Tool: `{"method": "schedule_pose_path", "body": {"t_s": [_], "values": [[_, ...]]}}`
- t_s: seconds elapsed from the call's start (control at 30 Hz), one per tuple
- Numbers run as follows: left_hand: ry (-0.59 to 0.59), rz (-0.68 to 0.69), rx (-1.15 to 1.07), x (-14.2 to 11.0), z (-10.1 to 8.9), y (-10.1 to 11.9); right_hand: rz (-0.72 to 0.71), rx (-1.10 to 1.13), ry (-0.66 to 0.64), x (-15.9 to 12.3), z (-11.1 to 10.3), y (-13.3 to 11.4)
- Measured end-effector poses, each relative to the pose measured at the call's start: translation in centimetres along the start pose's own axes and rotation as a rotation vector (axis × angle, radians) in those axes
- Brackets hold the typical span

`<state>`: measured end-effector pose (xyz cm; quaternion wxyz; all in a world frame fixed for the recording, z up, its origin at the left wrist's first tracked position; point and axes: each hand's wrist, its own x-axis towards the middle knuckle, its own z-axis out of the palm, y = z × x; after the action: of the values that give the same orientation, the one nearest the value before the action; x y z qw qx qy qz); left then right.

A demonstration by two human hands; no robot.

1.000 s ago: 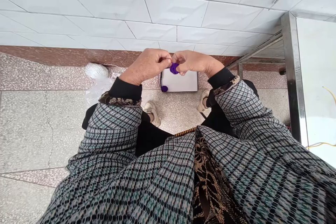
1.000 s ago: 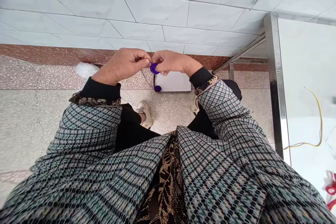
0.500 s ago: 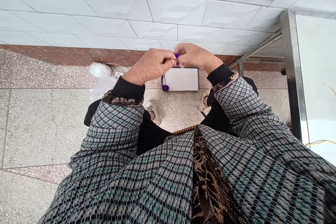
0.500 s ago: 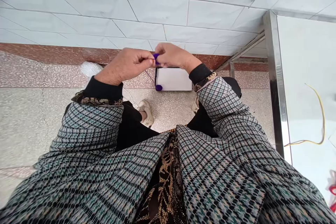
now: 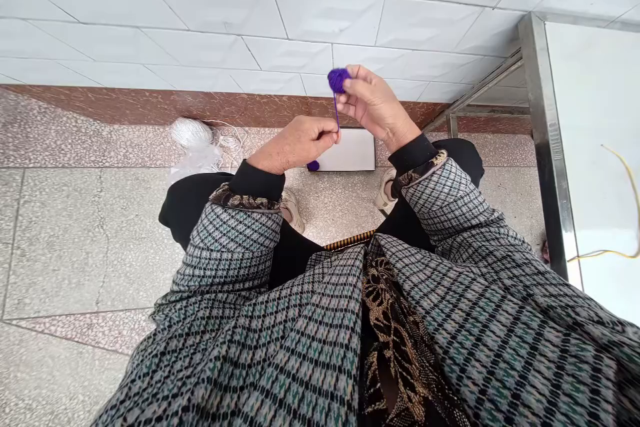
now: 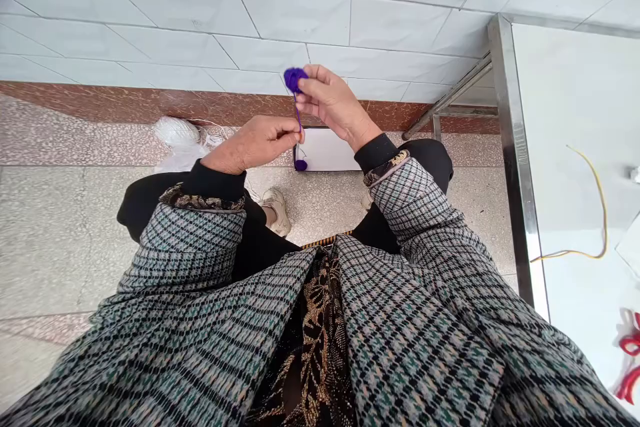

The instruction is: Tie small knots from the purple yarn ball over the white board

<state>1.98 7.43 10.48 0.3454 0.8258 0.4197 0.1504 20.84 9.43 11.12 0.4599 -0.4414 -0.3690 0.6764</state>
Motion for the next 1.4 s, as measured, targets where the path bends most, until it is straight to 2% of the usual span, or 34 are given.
{"method": "schedule_pose_path", "body": {"t_s": [0.07,0.17,0.23,0.27,0.33,0.43,0.5,0.57,0.63,0.7,0.77,0.83,0.9,1.0,1.1,1.17,1.2,1.3,1.4], "values": [[-0.007,0.009,0.006,-0.3,-0.1,0.3,0.077,-0.169,-0.063,0.1,-0.7,0.9],[0.058,-0.004,0.01,-0.7,-0.9,-0.1,0.219,-0.408,-0.347,-0.1,-2.0,1.4],[0.075,-0.013,0.003,-0.9,-1.3,-0.9,0.226,-0.374,-0.508,-0.5,-2.4,1.0],[0.073,-0.013,-0.005,-1.0,-1.3,-1.3,0.196,-0.304,-0.54,-0.7,-2.4,0.6],[0.056,-0.008,-0.024,-1.0,-1.1,-1.8,0.1,-0.136,-0.48,-1.0,-2.0,-0.2],[0.015,0.011,-0.049,-1.0,-0.3,-1.8,-0.006,-0.007,-0.219,-0.8,-0.9,-0.8],[-0.014,0.035,-0.059,-1.0,0.1,-1.4,0.018,-0.055,-0.095,-0.2,-0.4,-0.5],[-0.02,0.058,-0.061,-1.1,0.2,-1.0,0.085,-0.207,-0.057,0.4,-0.3,0.3],[0.006,0.058,-0.053,-1.2,0.0,-0.9,0.149,-0.384,-0.149,0.8,-0.6,1.1],[0.048,0.028,-0.04,-1.2,-0.5,-1.2,0.206,-0.507,-0.337,0.9,-1.3,1.6],[0.071,-0.004,-0.03,-1.3,-0.9,-1.6,0.246,-0.526,-0.512,0.7,-2.0,1.5],[0.074,-0.018,-0.026,-1.3,-1.0,-2.1,0.245,-0.409,-0.609,0.4,-2.3,1.1],[0.064,-0.015,-0.023,-1.3,-0.9,-2.3,0.178,-0.184,-0.585,0.1,-2.3,0.4],[0.031,0.006,-0.037,-1.2,-0.4,-2.1,0.023,0.056,-0.344,-0.1,-1.5,-0.3],[-0.051,0.049,-0.072,-1.0,0.2,-1.4,0.01,-0.036,-0.134,0.4,-0.8,0.3],[-0.097,0.072,-0.079,-1.0,0.3,-1.1,0.081,-0.202,-0.113,1.0,-0.8,1.2],[-0.094,0.071,-0.076,-1.0,0.2,-1.1,0.119,-0.297,-0.14,1.2,-1.0,1.6],[-0.008,0.018,-0.056,-1.0,-0.3,-1.6,0.247,-0.518,-0.39,1.1,-1.9,2.0],[0.057,-0.028,-0.041,-1.1,-0.9,-2.2,0.274,-0.452,-0.59,0.4,-2.6,1.2]]}}
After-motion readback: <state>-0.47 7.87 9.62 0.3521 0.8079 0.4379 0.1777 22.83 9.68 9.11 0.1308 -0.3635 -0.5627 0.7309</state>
